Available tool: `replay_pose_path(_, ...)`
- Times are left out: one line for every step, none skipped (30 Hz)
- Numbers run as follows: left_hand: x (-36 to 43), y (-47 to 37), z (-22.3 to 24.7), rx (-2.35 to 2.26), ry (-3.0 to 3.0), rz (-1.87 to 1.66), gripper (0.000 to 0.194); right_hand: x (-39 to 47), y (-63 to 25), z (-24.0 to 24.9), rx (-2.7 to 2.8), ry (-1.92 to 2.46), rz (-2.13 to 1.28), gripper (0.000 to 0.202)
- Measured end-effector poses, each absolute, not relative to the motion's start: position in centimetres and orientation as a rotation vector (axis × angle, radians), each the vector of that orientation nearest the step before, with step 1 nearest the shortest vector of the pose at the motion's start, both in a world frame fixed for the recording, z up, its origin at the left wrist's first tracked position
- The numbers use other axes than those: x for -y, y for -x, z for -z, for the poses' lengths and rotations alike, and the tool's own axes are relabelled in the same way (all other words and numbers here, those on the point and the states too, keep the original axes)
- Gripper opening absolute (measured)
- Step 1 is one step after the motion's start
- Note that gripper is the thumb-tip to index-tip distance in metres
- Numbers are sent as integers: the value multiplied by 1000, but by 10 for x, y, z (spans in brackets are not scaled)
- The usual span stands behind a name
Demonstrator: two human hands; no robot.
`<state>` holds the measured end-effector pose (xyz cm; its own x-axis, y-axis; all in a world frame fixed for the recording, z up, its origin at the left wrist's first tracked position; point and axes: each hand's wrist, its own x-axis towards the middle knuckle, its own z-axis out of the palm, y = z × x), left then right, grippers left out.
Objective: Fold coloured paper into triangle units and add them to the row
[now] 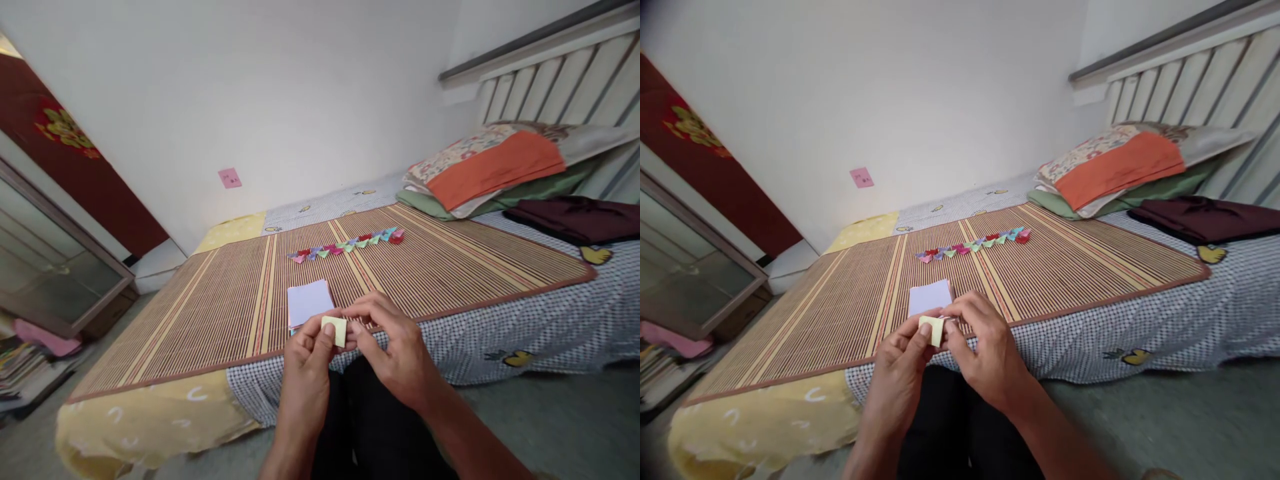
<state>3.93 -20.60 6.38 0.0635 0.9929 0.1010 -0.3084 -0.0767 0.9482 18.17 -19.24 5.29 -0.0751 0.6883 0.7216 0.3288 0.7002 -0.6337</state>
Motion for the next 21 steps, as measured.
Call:
replay_pose_path(207,-39,-65,-910,-1102,-1355,32,193,-182,-53,1655,848,-427,14)
replay_pose_path(208,-39,-66,-937,-1131,-1355,38,193,-182,-54,1639,858,-500,13)
replay_pose_path(209,-38,-67,-955,-1164,-1347,44,193,-182,-55,1627,858,-575,13)
replay_pose_path(210,-38,-68,-965,-1199,-1333,49,193,-182,-55,1616,849,-641,13)
replay_pose_path(211,-38,-69,-965,-1231,-1314,53,194,-182,-55,1605,835,-692,13)
replay_pose_path(212,-37,-70,-957,-1255,-1289,56,194,-182,-56,1594,821,-722,13)
replay_pose_path(212,-37,-70,-949,-1270,-1264,58,194,-182,-56,1586,811,-727,14)
replay_pose_path(212,-36,-71,-943,-1280,-1241,59,194,-182,-57,1585,802,-715,14)
replay_pose_path(212,-35,-71,-942,-1287,-1220,60,195,-182,-57,1593,797,-699,14)
replay_pose_path(212,-34,-71,-941,-1294,-1202,60,195,-182,-58,1611,791,-687,13)
replay_pose_path(213,-33,-72,-942,-1305,-1186,60,195,-182,-58,1634,786,-691,13)
replay_pose_path(213,-32,-72,-942,-1317,-1173,60,195,-181,-59,1656,779,-709,12)
replay_pose_path(213,-32,-73,-942,-1330,-1162,60,195,-181,-60,1673,776,-734,12)
replay_pose_path(214,-32,-74,-941,-1341,-1153,60,195,-180,-60,1684,775,-754,12)
replay_pose_path(214,-32,-74,-945,-1345,-1150,60,195,-179,-61,1686,778,-758,12)
replay_pose_path(214,-33,-74,-950,-1341,-1151,59,195,-178,-62,1677,787,-747,13)
replay_pose_path(213,-33,-74,-958,-1334,-1153,59,194,-177,-63,1660,801,-721,15)
replay_pose_path(212,-34,-74,-963,-1325,-1157,59,194,-177,-64,1637,819,-692,16)
replay_pose_path(211,-35,-73,-961,-1311,-1163,56,194,-176,-64,1611,841,-671,18)
replay_pose_path(210,-37,-72,-955,-1290,-1168,51,193,-176,-64,1580,865,-665,19)
replay_pose_path(209,-38,-72,-949,-1265,-1166,43,193,-176,-64,1550,891,-681,19)
